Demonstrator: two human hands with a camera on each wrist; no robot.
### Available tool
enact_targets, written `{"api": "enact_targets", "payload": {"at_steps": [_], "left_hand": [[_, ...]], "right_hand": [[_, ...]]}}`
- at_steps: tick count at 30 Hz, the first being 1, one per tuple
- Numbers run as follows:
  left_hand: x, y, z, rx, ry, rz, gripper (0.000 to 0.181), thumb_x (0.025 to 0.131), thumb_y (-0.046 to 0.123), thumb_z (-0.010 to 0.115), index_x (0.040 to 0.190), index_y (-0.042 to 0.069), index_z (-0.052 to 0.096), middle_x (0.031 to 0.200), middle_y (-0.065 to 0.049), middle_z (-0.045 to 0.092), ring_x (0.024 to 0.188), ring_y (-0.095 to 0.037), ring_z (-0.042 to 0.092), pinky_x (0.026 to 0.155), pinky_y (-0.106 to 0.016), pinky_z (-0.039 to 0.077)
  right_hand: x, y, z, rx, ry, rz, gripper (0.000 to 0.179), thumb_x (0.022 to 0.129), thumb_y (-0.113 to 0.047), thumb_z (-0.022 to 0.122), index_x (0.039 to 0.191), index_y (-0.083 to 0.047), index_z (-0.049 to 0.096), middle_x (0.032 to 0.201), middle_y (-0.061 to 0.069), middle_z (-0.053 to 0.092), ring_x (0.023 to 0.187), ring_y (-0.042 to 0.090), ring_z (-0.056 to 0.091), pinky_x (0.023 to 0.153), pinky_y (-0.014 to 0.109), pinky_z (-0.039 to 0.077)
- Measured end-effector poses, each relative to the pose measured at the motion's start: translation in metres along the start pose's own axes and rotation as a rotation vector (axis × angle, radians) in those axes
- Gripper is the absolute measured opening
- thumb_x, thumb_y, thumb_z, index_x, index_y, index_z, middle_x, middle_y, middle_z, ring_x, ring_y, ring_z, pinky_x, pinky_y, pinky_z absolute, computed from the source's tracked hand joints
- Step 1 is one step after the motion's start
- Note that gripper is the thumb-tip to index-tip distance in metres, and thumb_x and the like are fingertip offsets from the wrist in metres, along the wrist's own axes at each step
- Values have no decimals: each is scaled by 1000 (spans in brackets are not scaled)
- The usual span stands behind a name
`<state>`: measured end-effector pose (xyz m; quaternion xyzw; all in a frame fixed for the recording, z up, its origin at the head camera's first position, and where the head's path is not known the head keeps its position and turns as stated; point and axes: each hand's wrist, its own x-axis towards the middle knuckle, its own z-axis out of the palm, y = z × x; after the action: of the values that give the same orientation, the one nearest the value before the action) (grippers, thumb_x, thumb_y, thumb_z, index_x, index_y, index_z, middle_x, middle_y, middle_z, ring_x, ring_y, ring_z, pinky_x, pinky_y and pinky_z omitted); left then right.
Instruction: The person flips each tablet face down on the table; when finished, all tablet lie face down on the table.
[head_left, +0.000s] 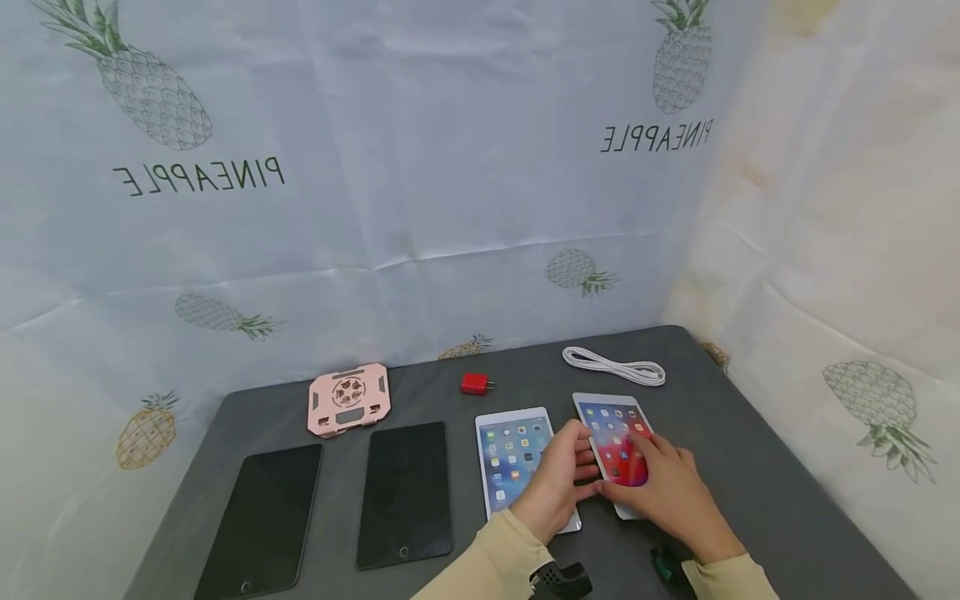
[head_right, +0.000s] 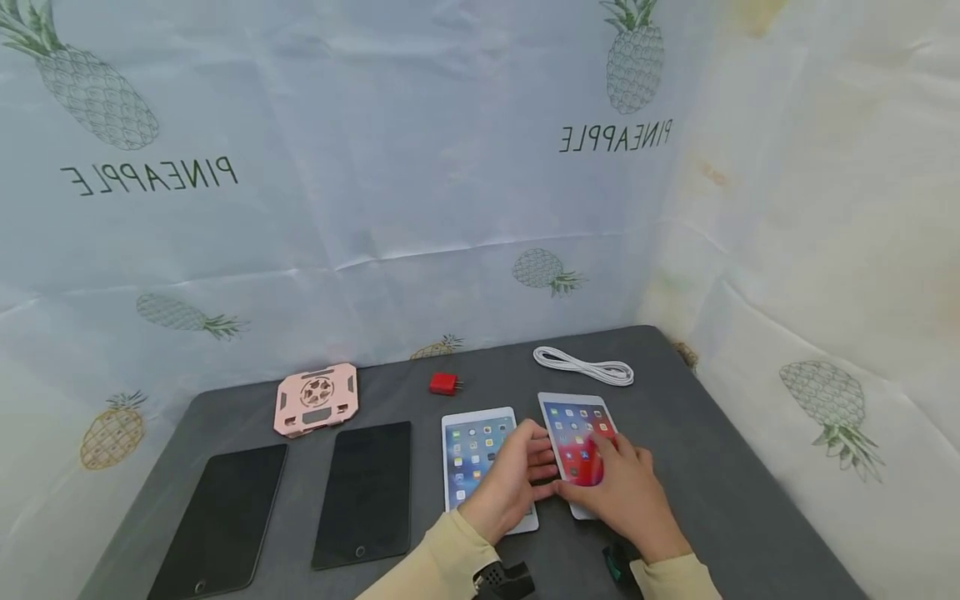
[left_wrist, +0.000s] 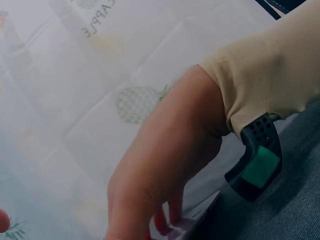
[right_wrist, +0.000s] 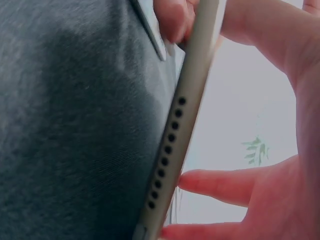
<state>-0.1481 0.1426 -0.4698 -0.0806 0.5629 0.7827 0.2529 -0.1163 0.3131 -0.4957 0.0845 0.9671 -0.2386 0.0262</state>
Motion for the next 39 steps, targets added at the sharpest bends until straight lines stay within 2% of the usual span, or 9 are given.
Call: {"api": "enact_targets", "payload": {"at_steps": [3,6,9,18,23,27,32,39], "left_hand": [[-2,2,-1,17,-26,32,45,96,36,58,122,-1,62,118,-13,62,99,-24,59,83,-34,60],[-4,5,1,39,-56,60,46,99,35,57,125,-2,62,120,-14,61,101,-24,60,87,-33,62],[-6,8,3,51,-72,78,46,100,34,57,128,-2,61,122,-14,61,102,-25,61,89,-32,62],[-10,12,4,4,-110,103,47,100,33,57,128,-4,64,120,-14,62,97,-20,62,91,-31,63],[-11,12,3,2,-125,99,50,103,34,57,135,-3,62,120,-13,61,97,-20,63,98,-36,64],[-10,11,3,-6,-135,106,52,103,34,55,140,-1,64,118,-12,61,94,-19,65,101,-40,63],[-7,5,5,-15,-133,92,49,102,33,54,135,-1,66,113,-13,64,90,-19,67,102,-43,62],[1,-6,6,-16,-104,35,54,101,36,53,134,-6,60,119,-18,64,101,-27,64,105,-47,58]], "right_hand": [[-1,-3,-2,19,14,-42,107,78,-66,84,156,1,52,154,37,52,127,61,51,90,70,60],[-2,-6,-5,49,29,-81,100,81,-59,85,154,2,54,148,35,59,120,52,62,92,63,62],[-1,-8,-10,71,22,-86,96,83,-55,85,154,1,54,144,32,63,116,43,69,92,58,64],[-4,-13,-25,127,-10,-92,78,90,-49,80,150,-2,60,131,22,74,102,26,74,85,48,65],[-5,-15,-37,189,-39,-118,72,92,-44,78,148,-2,62,127,19,77,106,26,77,88,48,66],[-4,-16,-44,257,-52,-144,65,95,-38,77,149,-5,63,131,18,76,114,31,77,88,47,66],[-3,-15,-48,312,-44,-175,58,97,-28,74,151,-8,63,136,18,75,121,36,76,87,46,66],[-5,-14,-53,345,-29,-218,53,101,-22,70,152,-11,62,142,15,72,124,36,74,93,47,65]]}}
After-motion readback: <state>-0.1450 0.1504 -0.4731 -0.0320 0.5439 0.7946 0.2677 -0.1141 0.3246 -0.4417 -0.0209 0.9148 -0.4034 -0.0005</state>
